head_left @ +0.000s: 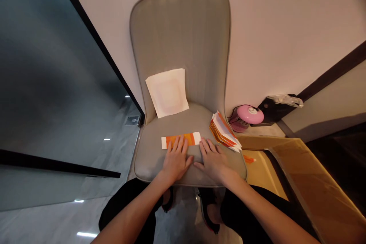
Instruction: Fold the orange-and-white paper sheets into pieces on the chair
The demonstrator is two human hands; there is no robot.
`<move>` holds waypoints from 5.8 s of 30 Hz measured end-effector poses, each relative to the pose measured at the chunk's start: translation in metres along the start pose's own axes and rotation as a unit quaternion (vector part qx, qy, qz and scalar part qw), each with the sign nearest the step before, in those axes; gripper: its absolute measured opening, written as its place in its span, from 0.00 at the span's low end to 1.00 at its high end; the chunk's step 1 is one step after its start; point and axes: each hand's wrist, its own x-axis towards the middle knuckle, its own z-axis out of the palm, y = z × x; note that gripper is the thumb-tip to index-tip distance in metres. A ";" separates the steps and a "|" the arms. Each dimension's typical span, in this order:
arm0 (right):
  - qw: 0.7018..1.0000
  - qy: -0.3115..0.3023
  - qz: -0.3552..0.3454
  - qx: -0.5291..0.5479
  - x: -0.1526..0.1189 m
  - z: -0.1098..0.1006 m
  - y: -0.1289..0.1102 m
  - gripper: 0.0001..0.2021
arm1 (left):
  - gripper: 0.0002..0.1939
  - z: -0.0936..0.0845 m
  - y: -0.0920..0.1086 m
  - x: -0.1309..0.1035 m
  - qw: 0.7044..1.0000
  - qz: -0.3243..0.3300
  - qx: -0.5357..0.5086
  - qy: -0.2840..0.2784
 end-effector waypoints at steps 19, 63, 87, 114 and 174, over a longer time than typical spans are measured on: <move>1.000 0.003 -0.011 0.021 0.006 0.006 0.007 0.42 | 0.34 -0.011 -0.048 -0.051 0.984 -0.169 0.048 -0.028; 0.980 0.193 -0.001 0.052 0.046 -0.005 -0.022 0.28 | 0.25 -0.037 -0.033 0.021 0.994 -0.099 -0.037 -0.024; 0.977 0.171 -0.080 0.099 0.054 -0.030 -0.019 0.17 | 0.17 -0.050 -0.035 0.030 0.993 -0.093 -0.064 -0.032; 0.914 0.219 -0.267 0.213 0.043 -0.031 0.011 0.10 | 0.05 -0.052 -0.039 0.020 0.994 0.021 -0.090 0.063; 0.938 0.113 -0.216 0.248 0.041 -0.028 0.034 0.10 | 0.14 -0.055 -0.076 0.013 0.958 0.012 -0.279 -0.067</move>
